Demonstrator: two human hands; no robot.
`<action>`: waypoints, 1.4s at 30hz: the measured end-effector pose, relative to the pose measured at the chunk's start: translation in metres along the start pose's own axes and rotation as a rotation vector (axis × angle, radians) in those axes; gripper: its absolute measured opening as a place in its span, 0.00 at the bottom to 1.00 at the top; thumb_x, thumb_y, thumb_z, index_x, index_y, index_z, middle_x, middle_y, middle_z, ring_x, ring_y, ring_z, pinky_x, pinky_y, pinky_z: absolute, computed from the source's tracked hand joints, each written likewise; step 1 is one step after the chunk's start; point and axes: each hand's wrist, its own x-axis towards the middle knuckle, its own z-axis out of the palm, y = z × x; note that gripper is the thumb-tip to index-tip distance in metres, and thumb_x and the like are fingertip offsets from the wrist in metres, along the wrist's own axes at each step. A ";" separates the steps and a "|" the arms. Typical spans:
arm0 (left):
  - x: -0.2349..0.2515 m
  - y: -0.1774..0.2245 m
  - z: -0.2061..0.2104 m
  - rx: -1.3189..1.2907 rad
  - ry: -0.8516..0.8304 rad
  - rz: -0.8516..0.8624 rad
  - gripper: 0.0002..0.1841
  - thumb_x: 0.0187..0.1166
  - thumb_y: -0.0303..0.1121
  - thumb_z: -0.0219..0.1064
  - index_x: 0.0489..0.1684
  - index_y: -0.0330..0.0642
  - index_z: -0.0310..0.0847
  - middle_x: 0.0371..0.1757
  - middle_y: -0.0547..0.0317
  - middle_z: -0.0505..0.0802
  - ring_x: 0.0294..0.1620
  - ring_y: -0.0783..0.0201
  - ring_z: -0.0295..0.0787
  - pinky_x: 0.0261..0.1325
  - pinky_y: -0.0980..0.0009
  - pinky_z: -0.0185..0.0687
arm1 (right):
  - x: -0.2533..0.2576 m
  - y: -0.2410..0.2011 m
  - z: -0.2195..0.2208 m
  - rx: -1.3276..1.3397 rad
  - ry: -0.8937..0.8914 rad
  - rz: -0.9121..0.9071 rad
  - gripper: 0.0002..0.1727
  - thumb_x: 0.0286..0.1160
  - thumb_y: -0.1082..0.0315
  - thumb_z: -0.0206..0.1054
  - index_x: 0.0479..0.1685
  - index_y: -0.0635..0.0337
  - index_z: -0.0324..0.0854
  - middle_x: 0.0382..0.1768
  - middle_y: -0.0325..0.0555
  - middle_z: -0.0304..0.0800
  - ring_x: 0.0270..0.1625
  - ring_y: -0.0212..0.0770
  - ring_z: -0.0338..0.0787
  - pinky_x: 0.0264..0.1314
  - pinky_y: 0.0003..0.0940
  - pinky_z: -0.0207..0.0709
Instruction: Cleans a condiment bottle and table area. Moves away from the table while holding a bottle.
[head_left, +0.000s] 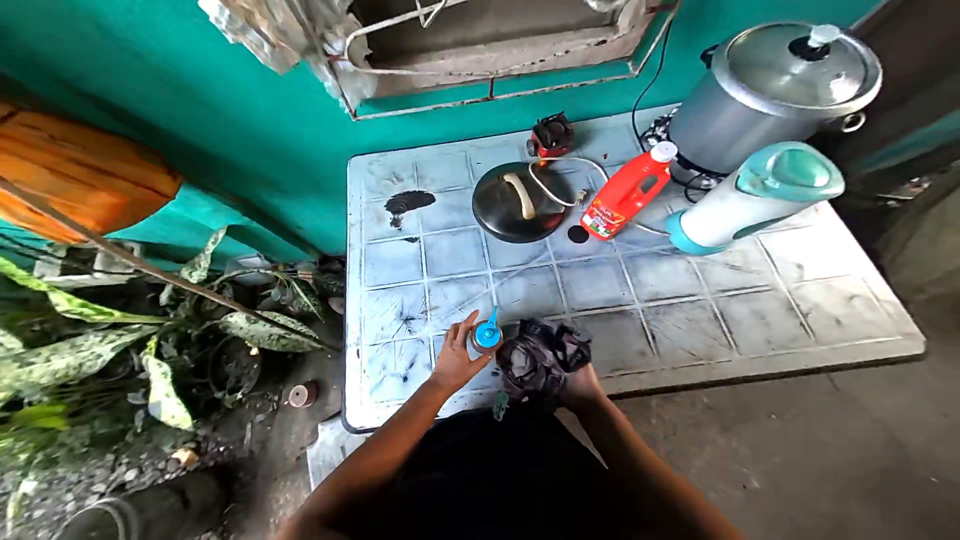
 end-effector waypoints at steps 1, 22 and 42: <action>0.000 0.002 -0.004 0.000 -0.017 -0.006 0.50 0.62 0.44 0.83 0.90 0.41 0.63 0.79 0.36 0.80 0.81 0.43 0.75 0.84 0.52 0.70 | 0.001 -0.001 0.005 0.009 -0.027 0.087 0.22 0.93 0.58 0.37 0.66 0.55 0.75 0.50 0.41 0.91 0.55 0.35 0.90 0.59 0.39 0.87; 0.007 0.011 0.000 0.126 -0.120 0.013 0.39 0.74 0.33 0.76 0.84 0.28 0.62 0.81 0.33 0.78 0.83 0.41 0.74 0.89 0.46 0.60 | 0.031 0.024 0.084 -0.488 0.071 0.055 0.30 0.89 0.68 0.57 0.88 0.67 0.57 0.70 0.58 0.81 0.65 0.39 0.87 0.67 0.36 0.83; -0.008 -0.005 -0.015 -0.381 -0.190 -0.085 0.42 0.67 0.20 0.77 0.87 0.36 0.63 0.86 0.44 0.75 0.85 0.55 0.74 0.83 0.59 0.77 | 0.024 0.014 0.067 -0.155 -0.014 0.228 0.27 0.98 0.52 0.37 0.67 0.59 0.77 0.48 0.45 0.91 0.48 0.36 0.91 0.53 0.35 0.86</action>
